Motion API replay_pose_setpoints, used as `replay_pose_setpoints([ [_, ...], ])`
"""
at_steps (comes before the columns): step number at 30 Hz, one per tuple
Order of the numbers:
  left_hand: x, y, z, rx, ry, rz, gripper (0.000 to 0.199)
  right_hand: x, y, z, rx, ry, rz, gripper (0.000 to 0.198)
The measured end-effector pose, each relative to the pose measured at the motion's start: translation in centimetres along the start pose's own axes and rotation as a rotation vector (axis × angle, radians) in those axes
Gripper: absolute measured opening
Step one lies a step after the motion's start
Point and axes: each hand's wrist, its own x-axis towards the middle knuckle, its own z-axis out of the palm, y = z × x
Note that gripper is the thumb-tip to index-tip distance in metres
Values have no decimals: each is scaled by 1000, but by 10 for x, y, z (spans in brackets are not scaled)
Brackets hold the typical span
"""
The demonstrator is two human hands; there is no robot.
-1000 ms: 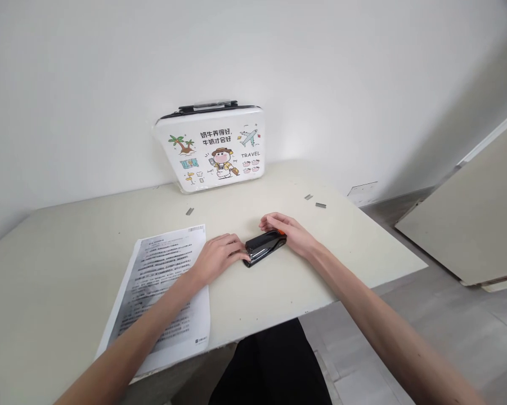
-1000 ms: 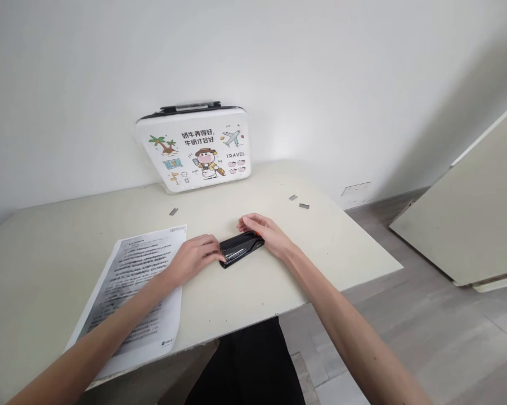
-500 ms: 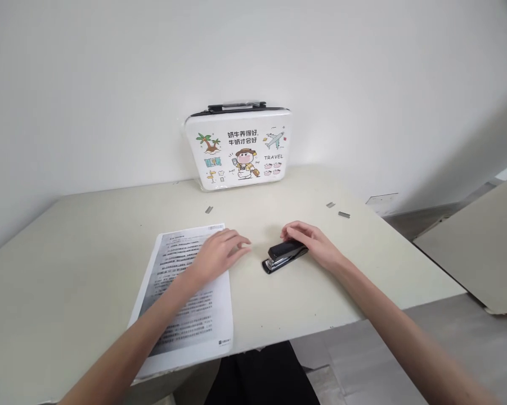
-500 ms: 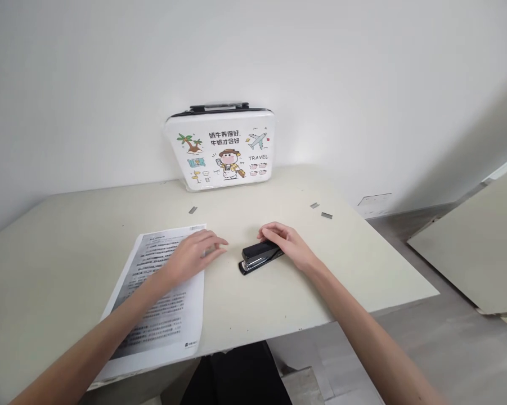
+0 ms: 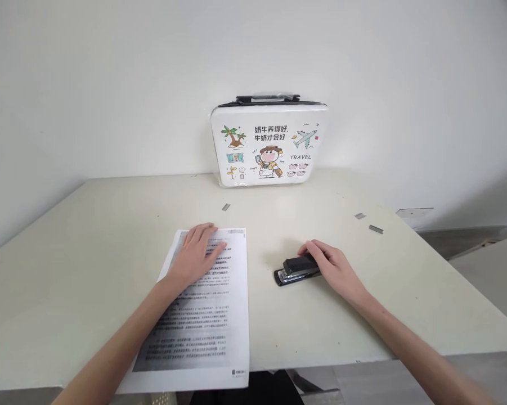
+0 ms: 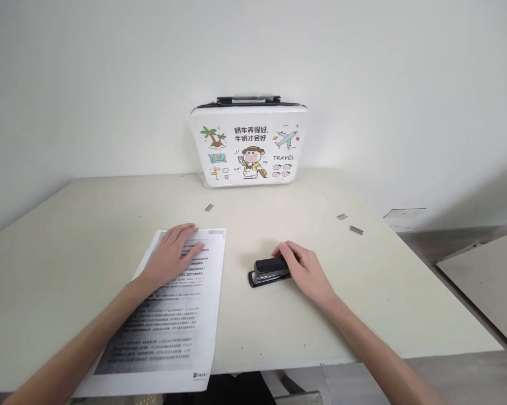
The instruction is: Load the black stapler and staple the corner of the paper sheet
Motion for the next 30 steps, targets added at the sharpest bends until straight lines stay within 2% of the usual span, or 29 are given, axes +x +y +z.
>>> replay_pose_setpoints([
  [4,-6,16,0,-37,-28,-28,49,-2,-3,1,-23,-5,2,45],
  [10,-10,35,4,-104,-2,-27,33,-3,-2,0,-49,-6,-4,46],
  [17,-11,55,4,-243,-46,-31,27,-1,0,0,-73,-1,-23,49],
  [24,-29,80,10,-251,-70,-31,22,0,1,1,-83,0,-15,49],
  [30,-42,95,16,-280,-17,-60,18,0,3,1,-106,-3,-25,49],
])
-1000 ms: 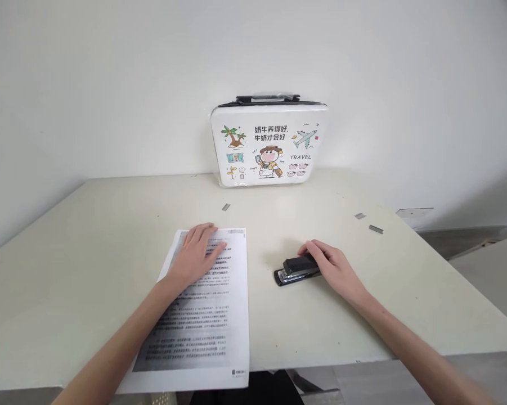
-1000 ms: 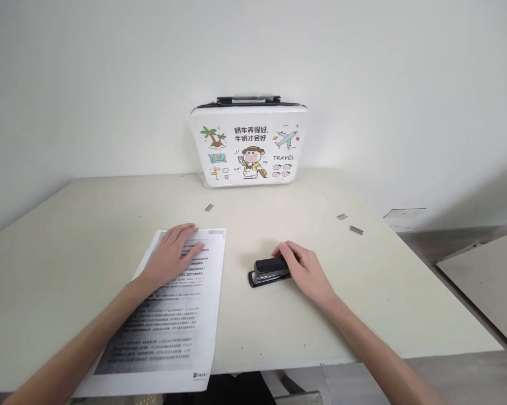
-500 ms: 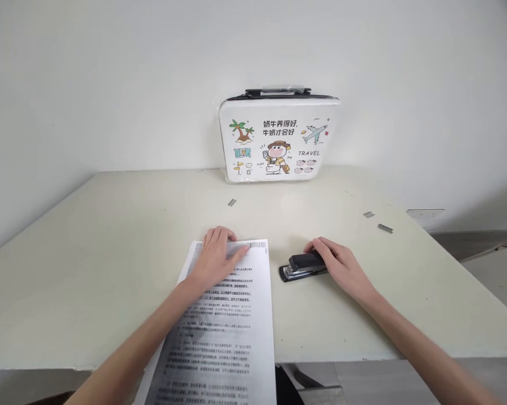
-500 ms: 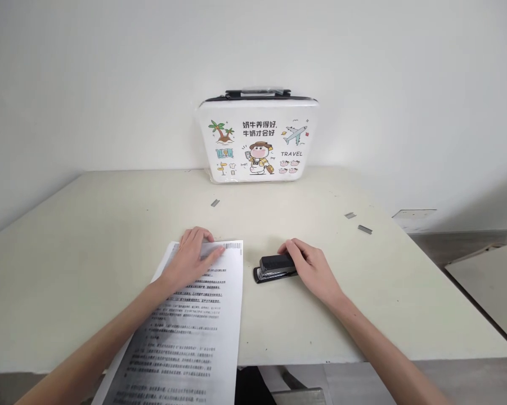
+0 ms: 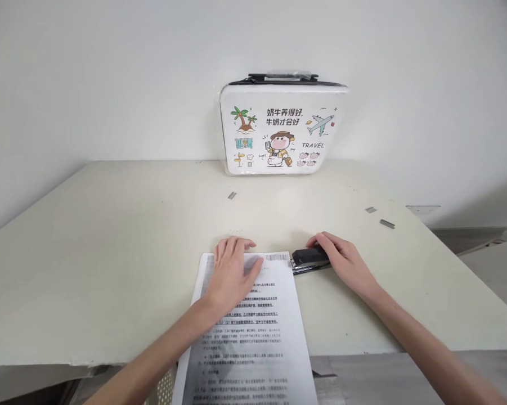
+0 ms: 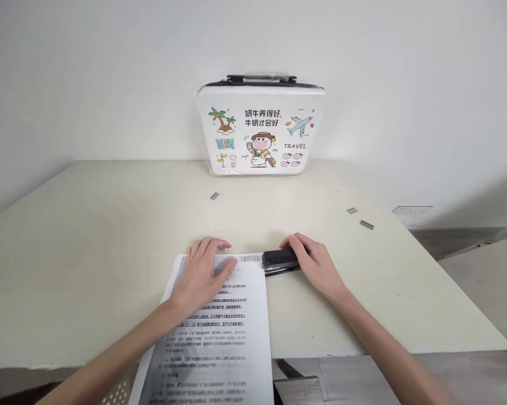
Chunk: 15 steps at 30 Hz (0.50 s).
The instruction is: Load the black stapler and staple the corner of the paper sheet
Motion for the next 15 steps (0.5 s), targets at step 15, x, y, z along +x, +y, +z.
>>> replay_pose_setpoints([
  [15,-16,10,-9,111,-301,576,52,10,-40,7,-358,-156,-186,52],
])
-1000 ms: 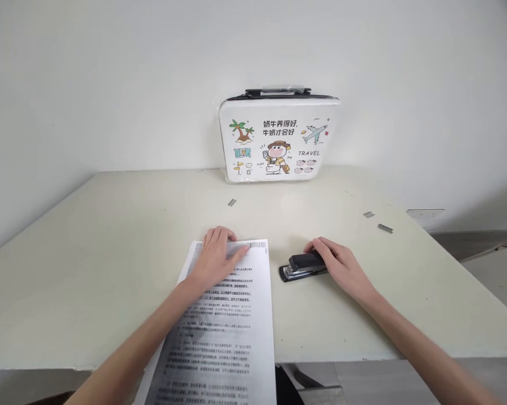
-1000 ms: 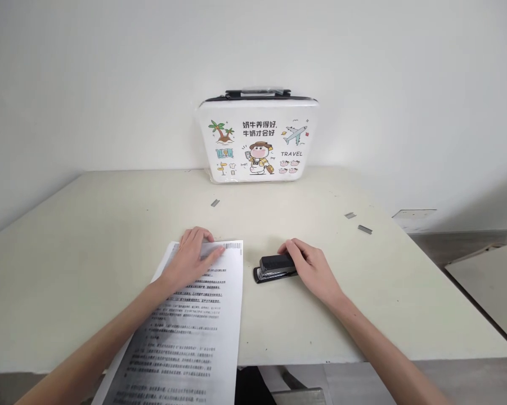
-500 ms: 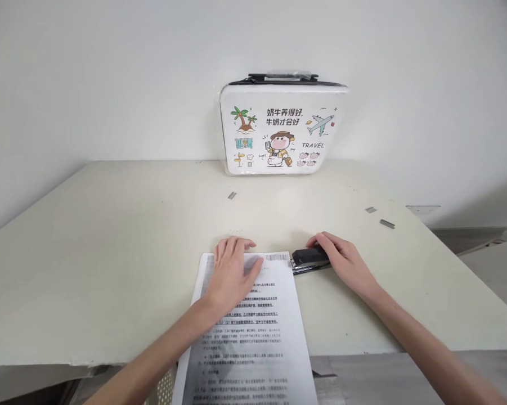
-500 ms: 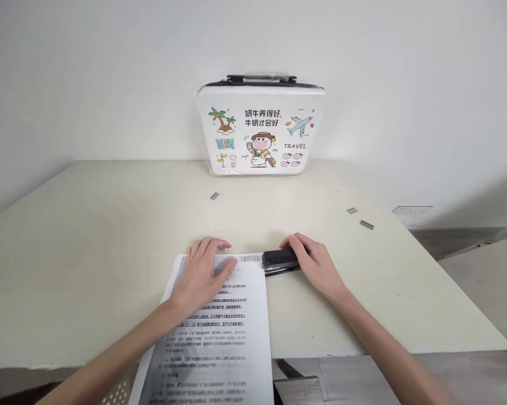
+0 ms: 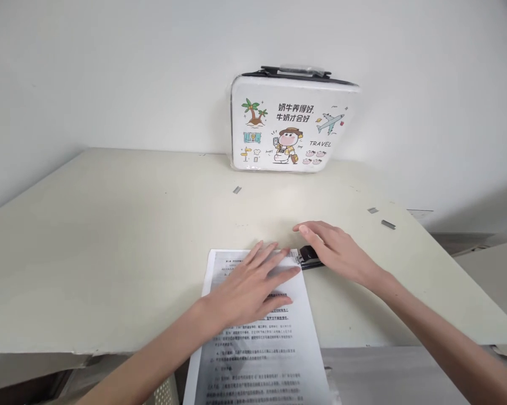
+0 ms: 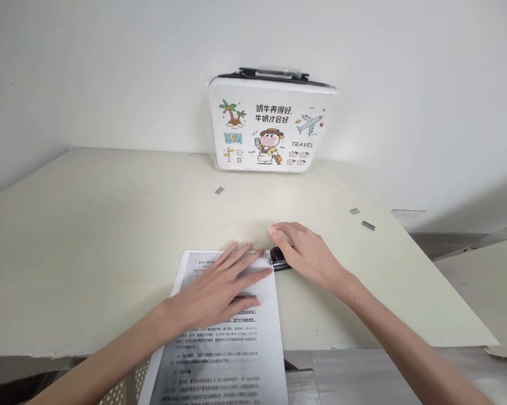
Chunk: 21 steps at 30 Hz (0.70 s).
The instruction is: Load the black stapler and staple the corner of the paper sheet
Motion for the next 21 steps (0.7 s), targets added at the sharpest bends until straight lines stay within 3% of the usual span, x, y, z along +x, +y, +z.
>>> replay_pose_setpoints([
  [8,-8,2,15,12,62,-50,50,1,-14,13,-114,-38,39,54],
  [21,-9,4,16,-21,79,-72,46,2,-14,20,-164,-12,48,52],
])
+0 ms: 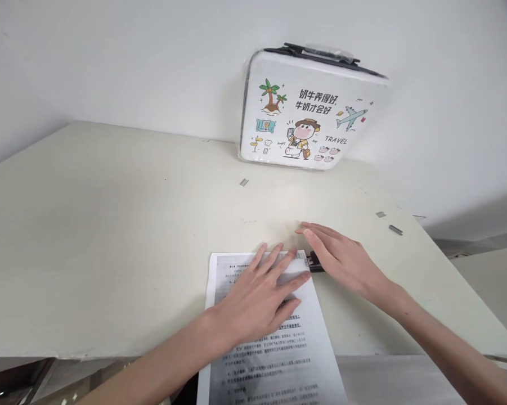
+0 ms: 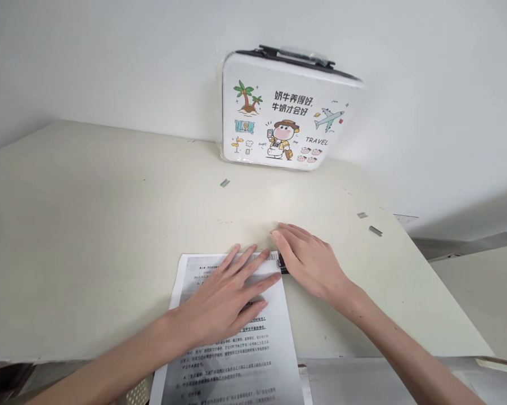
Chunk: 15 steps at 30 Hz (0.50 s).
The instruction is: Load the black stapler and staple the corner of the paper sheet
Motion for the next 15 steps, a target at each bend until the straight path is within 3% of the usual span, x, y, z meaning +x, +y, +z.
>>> replay_pose_setpoints([
  [15,1,0,2,2,-4,-3,47,0,-5,3,-96,8,-4,54],
])
